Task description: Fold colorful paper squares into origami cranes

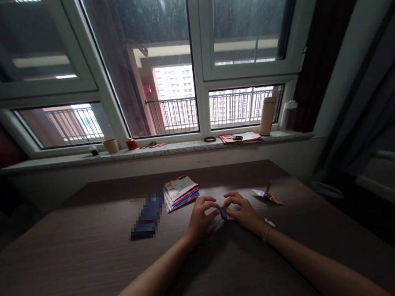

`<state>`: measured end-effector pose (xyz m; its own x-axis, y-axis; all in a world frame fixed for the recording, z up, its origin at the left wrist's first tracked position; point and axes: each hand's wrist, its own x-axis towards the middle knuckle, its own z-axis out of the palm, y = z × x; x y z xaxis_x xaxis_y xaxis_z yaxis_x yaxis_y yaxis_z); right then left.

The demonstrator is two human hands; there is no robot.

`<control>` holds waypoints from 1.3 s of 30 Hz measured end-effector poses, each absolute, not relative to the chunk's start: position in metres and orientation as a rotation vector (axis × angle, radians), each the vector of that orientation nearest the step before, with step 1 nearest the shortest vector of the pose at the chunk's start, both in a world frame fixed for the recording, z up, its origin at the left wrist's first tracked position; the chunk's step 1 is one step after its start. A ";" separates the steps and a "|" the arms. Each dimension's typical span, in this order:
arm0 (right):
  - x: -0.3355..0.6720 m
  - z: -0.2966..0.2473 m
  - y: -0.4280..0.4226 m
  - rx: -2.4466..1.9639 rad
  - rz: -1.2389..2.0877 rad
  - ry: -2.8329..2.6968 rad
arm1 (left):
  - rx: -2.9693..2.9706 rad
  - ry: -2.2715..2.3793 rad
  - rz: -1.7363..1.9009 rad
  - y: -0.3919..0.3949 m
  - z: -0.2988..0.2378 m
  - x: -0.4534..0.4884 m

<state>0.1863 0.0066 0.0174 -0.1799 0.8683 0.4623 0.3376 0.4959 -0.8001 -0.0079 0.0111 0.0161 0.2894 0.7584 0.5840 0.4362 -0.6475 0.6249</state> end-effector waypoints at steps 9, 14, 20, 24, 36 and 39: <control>0.185 0.016 0.008 -1.017 0.669 -1.744 | 2.357 1.109 1.288 0.013 0.017 -0.009; 0.184 0.017 0.007 -1.032 0.685 -1.728 | 2.410 1.137 1.273 0.011 0.020 -0.008; 0.185 0.018 0.007 -1.015 0.700 -1.714 | 2.359 1.120 1.225 0.009 0.020 -0.008; 0.189 0.016 0.011 -0.973 0.790 -1.696 | 2.221 1.055 1.240 0.013 0.015 -0.010; 0.194 0.013 0.018 -0.913 0.842 -1.802 | 2.045 1.002 1.184 0.019 0.011 -0.012; 0.195 0.012 0.019 -0.897 0.840 -1.803 | 2.042 1.002 1.167 0.020 0.010 -0.011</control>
